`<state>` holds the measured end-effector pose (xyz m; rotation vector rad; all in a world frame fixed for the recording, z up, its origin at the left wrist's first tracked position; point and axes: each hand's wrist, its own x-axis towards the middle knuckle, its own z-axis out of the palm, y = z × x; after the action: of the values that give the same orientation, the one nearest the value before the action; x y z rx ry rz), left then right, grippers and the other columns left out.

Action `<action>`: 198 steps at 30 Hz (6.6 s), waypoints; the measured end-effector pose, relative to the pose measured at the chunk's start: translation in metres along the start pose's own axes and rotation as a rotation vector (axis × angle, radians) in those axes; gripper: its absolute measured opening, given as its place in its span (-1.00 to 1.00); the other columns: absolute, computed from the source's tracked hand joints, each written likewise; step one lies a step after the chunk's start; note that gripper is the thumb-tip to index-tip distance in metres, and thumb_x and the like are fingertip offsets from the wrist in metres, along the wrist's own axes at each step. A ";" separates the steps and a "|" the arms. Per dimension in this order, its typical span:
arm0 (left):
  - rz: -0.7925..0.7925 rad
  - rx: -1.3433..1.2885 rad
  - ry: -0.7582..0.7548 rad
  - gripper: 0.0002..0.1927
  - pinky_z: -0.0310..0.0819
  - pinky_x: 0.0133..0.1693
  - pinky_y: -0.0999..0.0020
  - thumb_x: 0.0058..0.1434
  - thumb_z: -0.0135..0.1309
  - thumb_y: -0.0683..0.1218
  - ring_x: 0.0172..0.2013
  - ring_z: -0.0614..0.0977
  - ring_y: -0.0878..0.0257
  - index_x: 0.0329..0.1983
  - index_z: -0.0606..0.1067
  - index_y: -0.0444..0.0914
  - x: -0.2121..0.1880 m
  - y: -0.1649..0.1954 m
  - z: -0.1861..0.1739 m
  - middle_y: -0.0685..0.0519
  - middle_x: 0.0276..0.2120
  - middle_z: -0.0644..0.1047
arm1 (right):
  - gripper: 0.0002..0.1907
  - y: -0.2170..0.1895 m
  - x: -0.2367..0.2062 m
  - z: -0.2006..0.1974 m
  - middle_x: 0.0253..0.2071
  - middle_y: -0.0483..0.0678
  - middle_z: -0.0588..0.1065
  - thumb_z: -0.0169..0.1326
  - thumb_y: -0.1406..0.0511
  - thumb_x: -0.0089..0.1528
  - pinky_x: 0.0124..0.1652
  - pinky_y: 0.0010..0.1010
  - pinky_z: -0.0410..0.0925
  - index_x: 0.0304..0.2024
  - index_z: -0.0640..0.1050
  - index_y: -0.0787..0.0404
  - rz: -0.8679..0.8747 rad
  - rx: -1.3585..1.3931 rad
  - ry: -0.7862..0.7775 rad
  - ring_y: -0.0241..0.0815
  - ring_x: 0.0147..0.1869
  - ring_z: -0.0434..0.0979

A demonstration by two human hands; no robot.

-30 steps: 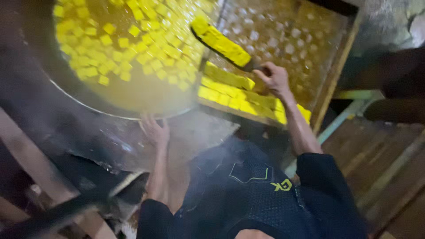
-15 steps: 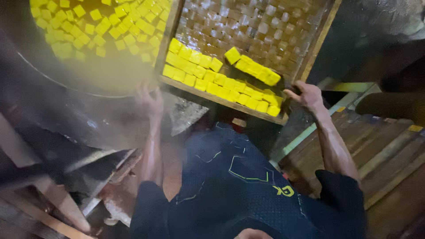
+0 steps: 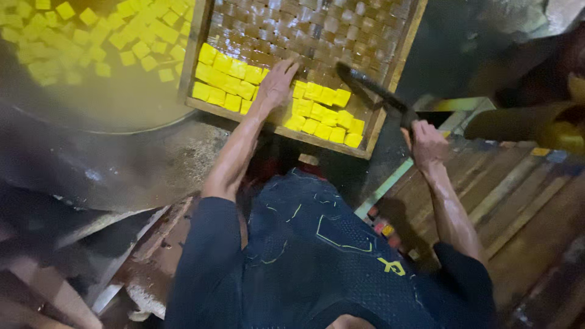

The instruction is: The person uses a slotted spatula to scoop yellow cubes from a large pot of hot liquid and places them into a wooden tray. The person repeats this scooping and placing action multiple times, gradually filling the tray.

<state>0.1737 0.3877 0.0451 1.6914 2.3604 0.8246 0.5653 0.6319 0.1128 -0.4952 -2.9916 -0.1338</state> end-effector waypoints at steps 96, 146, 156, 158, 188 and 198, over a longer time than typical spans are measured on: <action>0.401 -0.294 -0.173 -0.38 0.38 0.28 0.05 0.24 0.04 -0.21 0.26 0.46 -0.19 0.41 0.31 -0.33 -0.004 0.154 0.089 -0.28 0.31 0.39 | -0.57 -0.064 -0.244 0.009 -0.19 0.22 0.62 0.27 0.06 0.33 -0.13 -0.13 0.45 -0.04 0.62 0.32 1.213 0.470 0.172 0.10 -0.11 0.66; -0.954 0.181 0.220 -0.29 -0.15 0.42 -0.07 0.32 -0.06 0.26 0.49 0.09 -0.07 0.40 0.30 -0.25 -0.343 -0.174 -0.099 -0.15 0.49 0.14 | -0.56 -0.752 0.602 0.246 -0.34 0.13 0.57 0.15 0.06 0.35 -0.28 -0.14 0.39 -0.14 0.58 0.36 0.302 1.163 -0.043 0.00 -0.28 0.55; -0.981 0.010 0.187 -0.25 -0.18 0.39 -0.12 0.24 0.03 0.30 0.47 0.01 -0.16 0.30 0.35 -0.31 -0.329 -0.160 -0.129 -0.23 0.46 0.08 | -0.51 -0.626 0.447 0.198 -0.36 0.08 0.59 0.11 -0.02 0.29 -0.25 -0.18 0.38 -0.17 0.58 0.31 0.612 0.939 -0.331 -0.05 -0.29 0.55; -0.961 0.043 0.198 -0.24 -0.19 0.38 -0.13 0.23 0.03 0.31 0.46 0.01 -0.16 0.30 0.35 -0.31 -0.329 -0.162 -0.126 -0.24 0.46 0.06 | -0.45 -0.607 0.434 0.197 -0.30 0.16 0.60 0.05 -0.08 0.28 -0.15 -0.09 0.38 -0.18 0.59 0.31 0.683 0.795 -0.394 0.08 -0.19 0.59; -1.012 0.200 0.208 -0.19 -0.14 0.43 -0.02 0.17 0.06 0.28 0.47 0.07 -0.04 0.41 0.32 -0.21 -0.331 -0.159 -0.104 -0.15 0.45 0.15 | -0.71 -0.422 0.475 0.119 -0.50 -0.15 0.51 0.18 0.14 0.35 -0.45 -0.46 0.32 -0.23 0.60 0.27 0.415 1.392 0.070 -0.37 -0.49 0.45; -0.940 0.139 0.530 -0.56 0.19 0.35 -0.08 0.29 0.15 -0.03 0.37 0.30 -0.17 0.19 0.47 -0.27 -0.318 -0.145 -0.087 -0.18 0.31 0.38 | -0.62 -0.173 0.230 0.057 -0.33 0.12 0.58 0.29 0.05 0.31 -0.28 -0.18 0.40 -0.12 0.63 0.24 0.185 0.622 -0.037 0.08 -0.28 0.60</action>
<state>0.1343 0.0359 -0.0199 0.2118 3.1072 0.9649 0.2873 0.5470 0.0718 -0.6808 -2.7780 0.7947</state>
